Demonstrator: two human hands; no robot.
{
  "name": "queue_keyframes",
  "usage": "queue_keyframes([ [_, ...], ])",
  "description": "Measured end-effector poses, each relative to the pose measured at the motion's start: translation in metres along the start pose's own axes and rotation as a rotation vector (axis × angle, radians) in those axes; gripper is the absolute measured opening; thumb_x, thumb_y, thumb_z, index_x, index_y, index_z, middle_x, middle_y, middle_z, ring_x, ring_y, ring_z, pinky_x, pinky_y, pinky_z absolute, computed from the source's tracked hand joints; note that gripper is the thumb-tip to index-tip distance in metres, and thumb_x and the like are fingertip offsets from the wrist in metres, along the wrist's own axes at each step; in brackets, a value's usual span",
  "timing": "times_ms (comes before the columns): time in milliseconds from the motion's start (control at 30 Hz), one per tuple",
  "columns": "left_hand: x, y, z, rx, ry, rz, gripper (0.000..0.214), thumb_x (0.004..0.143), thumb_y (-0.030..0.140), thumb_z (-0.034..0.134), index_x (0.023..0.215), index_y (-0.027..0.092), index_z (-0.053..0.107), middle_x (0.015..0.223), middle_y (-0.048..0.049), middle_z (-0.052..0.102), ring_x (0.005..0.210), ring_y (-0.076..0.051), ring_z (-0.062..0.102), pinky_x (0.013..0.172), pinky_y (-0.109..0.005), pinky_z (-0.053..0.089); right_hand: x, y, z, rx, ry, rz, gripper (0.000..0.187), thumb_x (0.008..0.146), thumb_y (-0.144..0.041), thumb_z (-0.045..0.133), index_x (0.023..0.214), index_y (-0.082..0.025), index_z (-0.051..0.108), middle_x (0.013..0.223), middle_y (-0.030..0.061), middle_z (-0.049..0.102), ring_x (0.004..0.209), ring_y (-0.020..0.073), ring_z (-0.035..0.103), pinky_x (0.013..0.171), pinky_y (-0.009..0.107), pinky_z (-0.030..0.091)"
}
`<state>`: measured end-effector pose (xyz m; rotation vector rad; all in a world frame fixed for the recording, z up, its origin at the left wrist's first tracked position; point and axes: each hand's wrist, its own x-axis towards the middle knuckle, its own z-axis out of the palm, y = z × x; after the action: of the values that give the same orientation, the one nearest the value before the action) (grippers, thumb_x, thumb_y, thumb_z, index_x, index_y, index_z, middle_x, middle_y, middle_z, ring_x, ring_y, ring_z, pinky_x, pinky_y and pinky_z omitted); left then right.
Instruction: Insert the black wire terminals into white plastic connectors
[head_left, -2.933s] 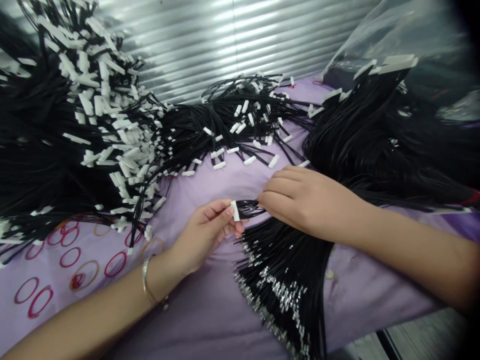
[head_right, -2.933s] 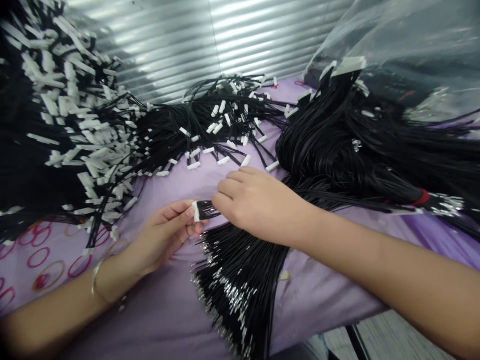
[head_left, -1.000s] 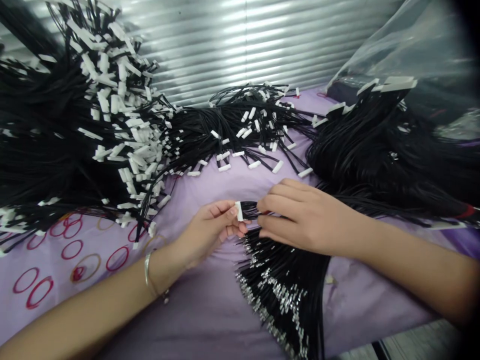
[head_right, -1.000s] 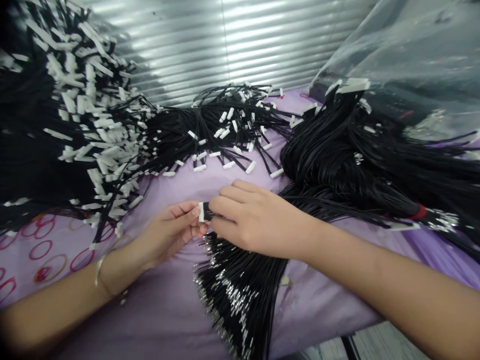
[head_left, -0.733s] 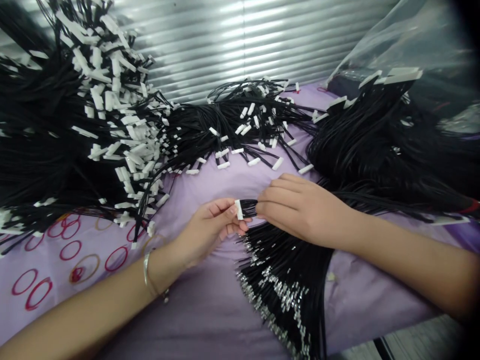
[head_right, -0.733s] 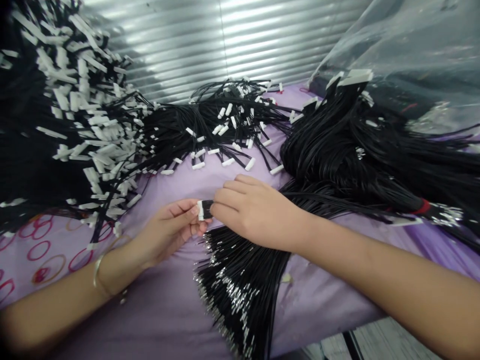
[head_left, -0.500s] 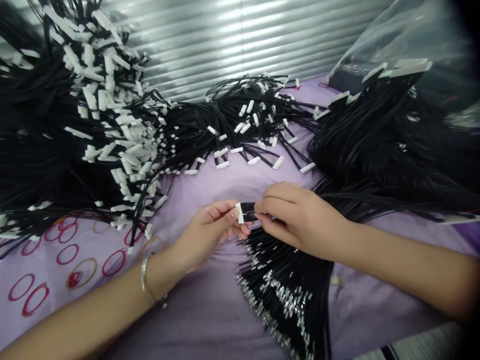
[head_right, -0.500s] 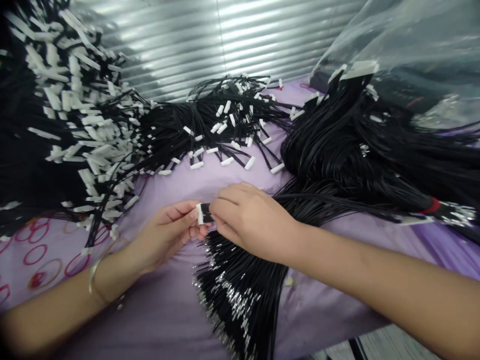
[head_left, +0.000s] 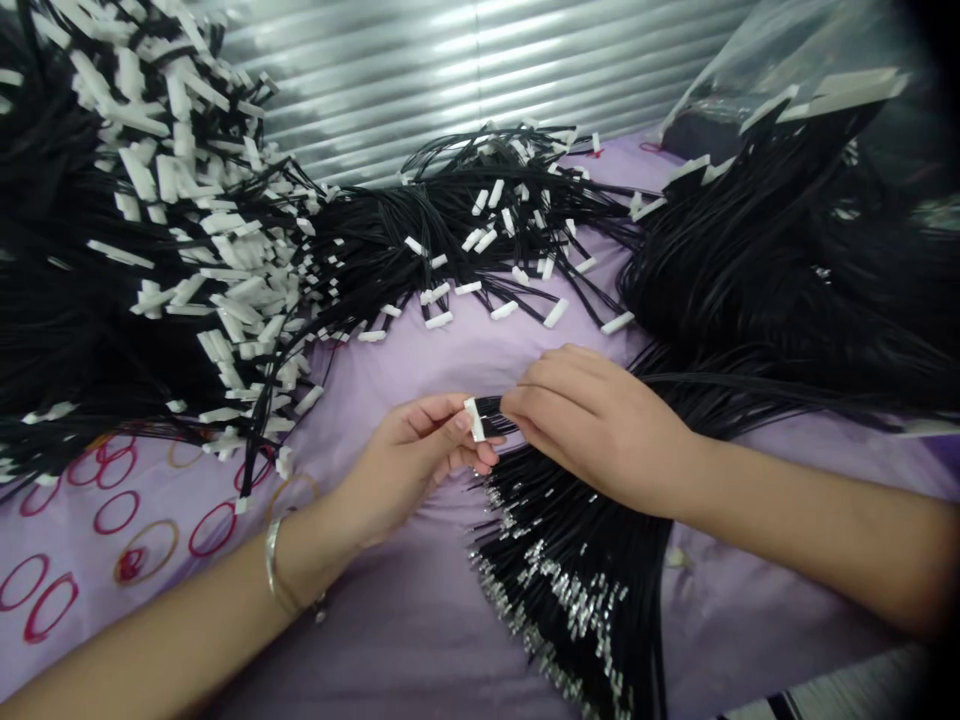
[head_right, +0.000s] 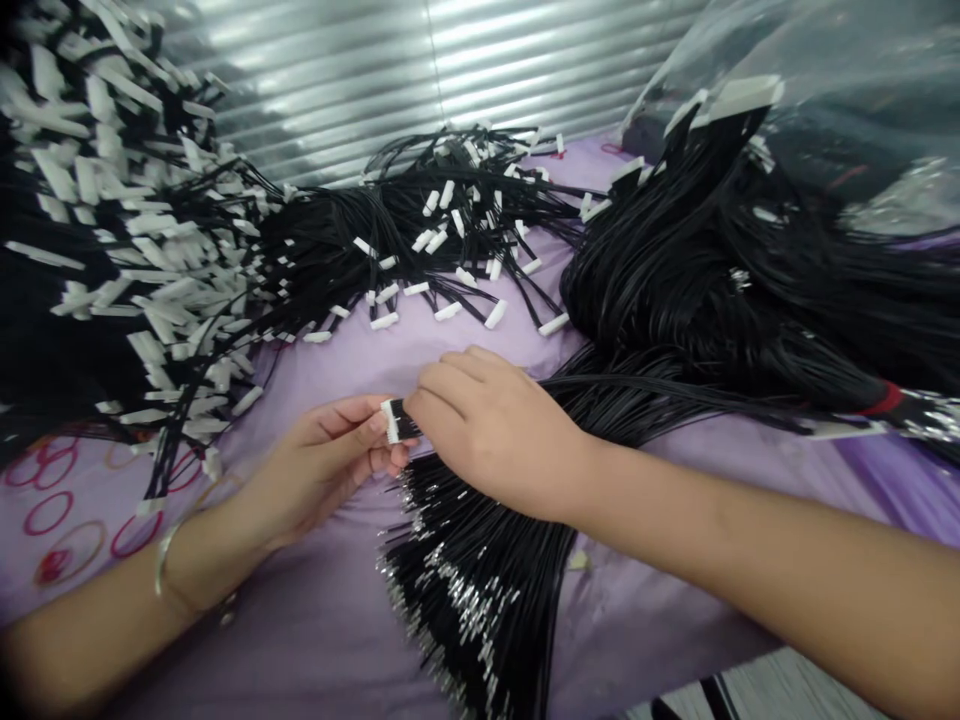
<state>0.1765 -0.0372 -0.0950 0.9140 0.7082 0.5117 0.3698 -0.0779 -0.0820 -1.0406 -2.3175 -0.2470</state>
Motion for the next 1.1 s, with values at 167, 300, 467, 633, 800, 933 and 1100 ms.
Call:
queue_keyframes([
  [167, 0.000, 0.001, -0.001, 0.002, 0.010, -0.008, 0.014, 0.083, 0.025, 0.066, 0.086, 0.012, 0.069, 0.068, -0.0024, 0.068, 0.061, -0.008, 0.061, 0.062, -0.019, 0.049, -0.001, 0.000, 0.004, 0.026, 0.005, -0.013, 0.022, 0.093, -0.017, 0.047, 0.081, -0.011, 0.064, 0.074, 0.0056, 0.059, 0.070, 0.0161, 0.048, 0.066, 0.030, 0.040],
  [300, -0.001, 0.002, 0.001, -0.013, -0.014, -0.023, 0.016, 0.082, 0.025, 0.067, 0.087, 0.010, 0.070, 0.072, -0.0044, 0.070, 0.063, -0.009, 0.063, 0.064, -0.020, 0.051, -0.002, 0.000, 0.003, 0.039, 0.002, 0.046, 0.022, 0.094, -0.019, 0.046, 0.082, -0.011, 0.063, 0.075, 0.0058, 0.061, 0.072, 0.0162, 0.052, 0.069, 0.030, 0.042],
  [467, -0.001, 0.002, 0.002, -0.052, 0.042, 0.000, 0.015, 0.081, 0.023, 0.068, 0.089, 0.009, 0.069, 0.072, -0.0040, 0.069, 0.064, -0.009, 0.064, 0.065, -0.019, 0.052, -0.001, -0.002, -0.002, 0.173, -0.042, 0.159, 0.016, 0.090, -0.017, 0.050, 0.082, -0.010, 0.061, 0.073, 0.0050, 0.060, 0.067, 0.0129, 0.052, 0.064, 0.026, 0.044],
  [633, -0.001, 0.001, 0.001, -0.048, 0.038, -0.007, 0.012, 0.083, 0.020, 0.066, 0.089, 0.009, 0.067, 0.075, -0.0039, 0.069, 0.066, -0.008, 0.065, 0.067, -0.018, 0.053, -0.003, -0.003, 0.003, 0.190, -0.025, 0.202, 0.014, 0.089, -0.017, 0.051, 0.083, -0.011, 0.061, 0.075, 0.0049, 0.060, 0.067, 0.0127, 0.053, 0.064, 0.025, 0.045],
  [800, -0.001, 0.000, 0.000, -0.004, 0.020, -0.006, 0.014, 0.086, 0.021, 0.063, 0.092, 0.010, 0.067, 0.076, -0.0040, 0.069, 0.066, -0.008, 0.064, 0.067, -0.019, 0.051, -0.004, -0.002, 0.006, 0.165, -0.007, 0.208, 0.016, 0.090, -0.018, 0.050, 0.081, -0.011, 0.061, 0.073, 0.0047, 0.059, 0.067, 0.0127, 0.051, 0.065, 0.025, 0.044],
  [933, -0.001, 0.000, 0.000, 0.019, 0.010, 0.005, 0.015, 0.086, 0.024, 0.063, 0.092, 0.011, 0.068, 0.074, -0.0030, 0.070, 0.066, -0.008, 0.064, 0.067, -0.018, 0.052, -0.002, -0.003, 0.006, 0.181, 0.002, 0.190, 0.018, 0.091, -0.019, 0.049, 0.082, -0.010, 0.062, 0.073, 0.0046, 0.058, 0.067, 0.0128, 0.051, 0.065, 0.026, 0.044],
  [1100, -0.001, 0.003, 0.003, -0.001, 0.030, -0.019, 0.014, 0.082, 0.022, 0.068, 0.088, 0.010, 0.069, 0.072, -0.0031, 0.069, 0.065, -0.008, 0.064, 0.065, -0.019, 0.052, 0.001, -0.003, 0.009, 0.185, -0.001, 0.208, 0.021, 0.093, -0.020, 0.047, 0.083, -0.010, 0.063, 0.075, 0.0063, 0.059, 0.070, 0.0140, 0.052, 0.066, 0.027, 0.044],
])
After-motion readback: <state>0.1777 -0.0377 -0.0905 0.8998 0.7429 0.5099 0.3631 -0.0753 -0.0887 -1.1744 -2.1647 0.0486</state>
